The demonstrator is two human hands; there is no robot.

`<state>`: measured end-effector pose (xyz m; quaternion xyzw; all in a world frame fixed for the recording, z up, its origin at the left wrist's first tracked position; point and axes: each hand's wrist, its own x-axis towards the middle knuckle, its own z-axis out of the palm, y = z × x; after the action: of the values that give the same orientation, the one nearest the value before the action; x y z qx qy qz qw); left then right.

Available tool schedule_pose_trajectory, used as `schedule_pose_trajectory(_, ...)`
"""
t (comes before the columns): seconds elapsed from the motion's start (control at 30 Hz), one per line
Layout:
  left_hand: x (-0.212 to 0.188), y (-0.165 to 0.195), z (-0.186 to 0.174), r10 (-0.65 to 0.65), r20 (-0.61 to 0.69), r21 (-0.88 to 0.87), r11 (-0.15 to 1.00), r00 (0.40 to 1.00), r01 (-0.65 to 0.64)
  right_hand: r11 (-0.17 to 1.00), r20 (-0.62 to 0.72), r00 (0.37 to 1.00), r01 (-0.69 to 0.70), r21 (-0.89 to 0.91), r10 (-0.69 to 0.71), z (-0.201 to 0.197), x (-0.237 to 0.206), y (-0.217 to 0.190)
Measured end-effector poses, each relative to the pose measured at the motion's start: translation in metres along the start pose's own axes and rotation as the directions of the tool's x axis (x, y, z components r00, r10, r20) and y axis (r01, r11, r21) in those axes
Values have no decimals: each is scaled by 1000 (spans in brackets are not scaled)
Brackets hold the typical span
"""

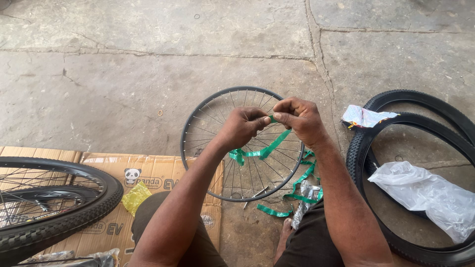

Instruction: The person removes a bicycle tire from a wheel rim using a tire lever, then wraps a green rim tape around the rim to cover the spoke holes. Afterward, the person places the tire back onto the rim and uses the tire lever to seat the tire bead.

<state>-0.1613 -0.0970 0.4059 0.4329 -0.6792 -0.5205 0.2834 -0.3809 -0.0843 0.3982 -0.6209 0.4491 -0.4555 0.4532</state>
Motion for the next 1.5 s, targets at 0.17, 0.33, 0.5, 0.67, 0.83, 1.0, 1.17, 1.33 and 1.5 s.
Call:
schedule_pose_trajectory(0.17,0,5,3,24,-27,35,999,999,-23,999,-11,1000,-2,-40,2,-2,0,-2)
schedule_pose_trajectory(0.33,0,4,3,44,-56,58,997,997,-41,999,-33,999,-20,-50,18,-2,0,-3)
schedule_pose_trajectory(0.5,0,1,3,100,-71,66,993,992,-96,999,-33,999,-13,-51,12,-1,0,-2)
schedule_pose_trajectory(0.67,-2,4,4,134,-74,67,989,988,-129,997,-41,999,-25,-68,22,0,1,-4)
schedule_pose_trajectory(0.83,0,6,4,59,-75,-15,998,995,-60,999,-28,999,-29,-40,28,-1,0,-9)
schedule_pose_trajectory(1.0,4,0,-3,61,-102,-65,996,993,-67,999,14,999,-43,1,43,-14,-1,-11)
schedule_pose_trajectory(1.17,5,-6,-9,163,-217,-140,971,963,-196,976,43,998,-55,212,47,-35,-6,-17)
schedule_pose_trajectory(1.33,8,-8,-15,218,-383,-78,961,898,-267,970,48,998,-47,237,37,-52,-14,-26)
schedule_pose_trajectory(1.5,8,-12,-61,271,-588,17,946,763,-323,984,82,989,-131,121,121,-75,-23,-33)
